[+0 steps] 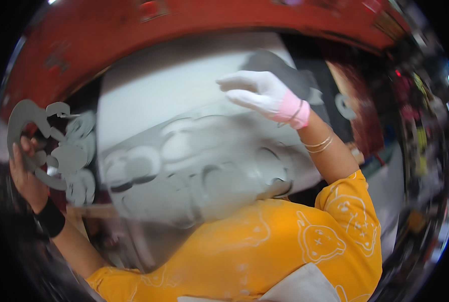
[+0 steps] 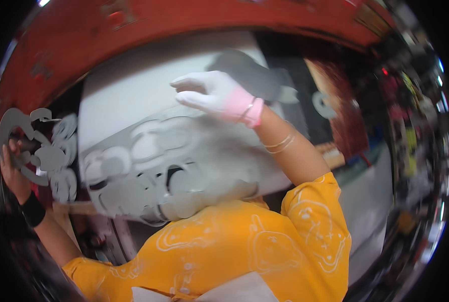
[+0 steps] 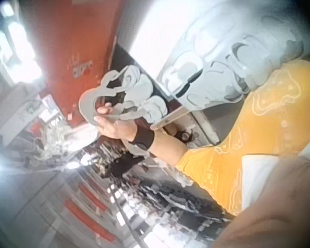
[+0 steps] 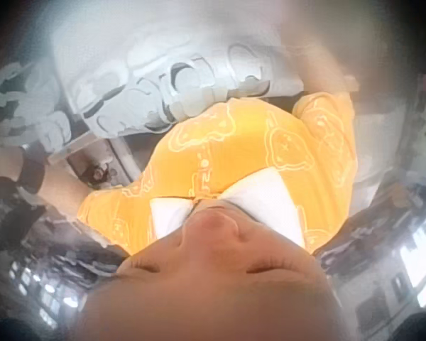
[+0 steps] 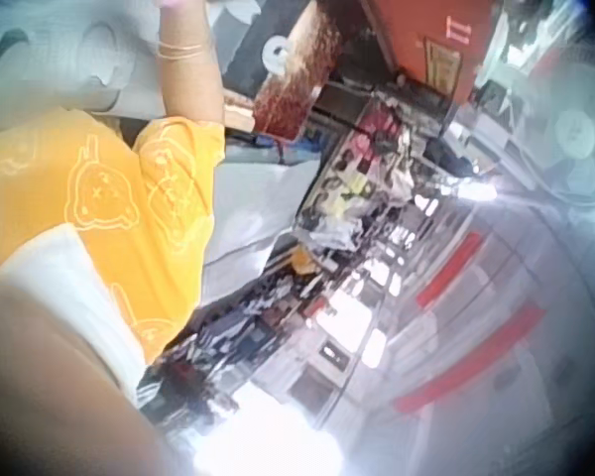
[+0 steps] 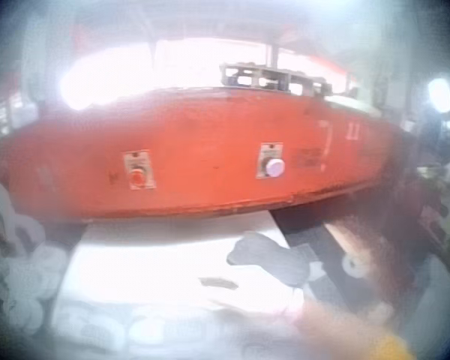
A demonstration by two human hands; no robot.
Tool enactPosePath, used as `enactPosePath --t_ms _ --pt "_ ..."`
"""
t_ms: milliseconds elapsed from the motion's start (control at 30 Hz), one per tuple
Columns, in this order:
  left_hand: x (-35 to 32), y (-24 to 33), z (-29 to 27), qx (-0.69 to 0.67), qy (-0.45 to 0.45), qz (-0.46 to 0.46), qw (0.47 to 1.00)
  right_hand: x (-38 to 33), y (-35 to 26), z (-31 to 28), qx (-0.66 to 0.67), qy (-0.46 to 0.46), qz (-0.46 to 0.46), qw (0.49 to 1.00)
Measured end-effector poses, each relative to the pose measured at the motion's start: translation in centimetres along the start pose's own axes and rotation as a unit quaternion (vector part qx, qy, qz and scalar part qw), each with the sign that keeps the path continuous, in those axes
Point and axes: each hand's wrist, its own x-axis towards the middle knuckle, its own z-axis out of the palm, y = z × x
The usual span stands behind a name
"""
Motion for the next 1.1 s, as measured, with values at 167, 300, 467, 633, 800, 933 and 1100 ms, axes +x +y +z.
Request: enactPosePath --t_ms 167,300,467,633,800,933,1100 --pt "2.2 3.6 17.0 -0.098 -0.185 0.105 0.972 -16.4 0.1 -5.5 0.115 0.068 0.234 0.963" --pt "-2.9 9.4 30.1 -0.167 -0.39 0.036 0.905 -28.1 1.0 -1.0 0.277 -0.035 0.403 0.872" --pt "-10.5 14.9 37.1 -0.115 -0.637 0.193 0.737 -32.5 5.6 11.0 0.334 0.17 0.296 0.879" --pt "-16.9 14.4 37.8 0.0 -0.605 0.329 0.725 -28.4 10.1 17.3 0.335 0.246 0.222 0.882" --pt "-19.0 12.6 38.3 0.051 -0.561 0.395 0.726 -26.1 9.0 21.0 0.574 0.413 0.16 0.689" --pt "-19.5 12.0 38.5 0.057 -0.554 0.403 0.726 -26.5 8.3 22.2 0.637 0.448 0.111 0.617" --pt "-20.8 12.2 37.7 0.094 -0.526 0.433 0.725 -25.5 6.6 22.6 0.644 0.482 0.094 0.586"
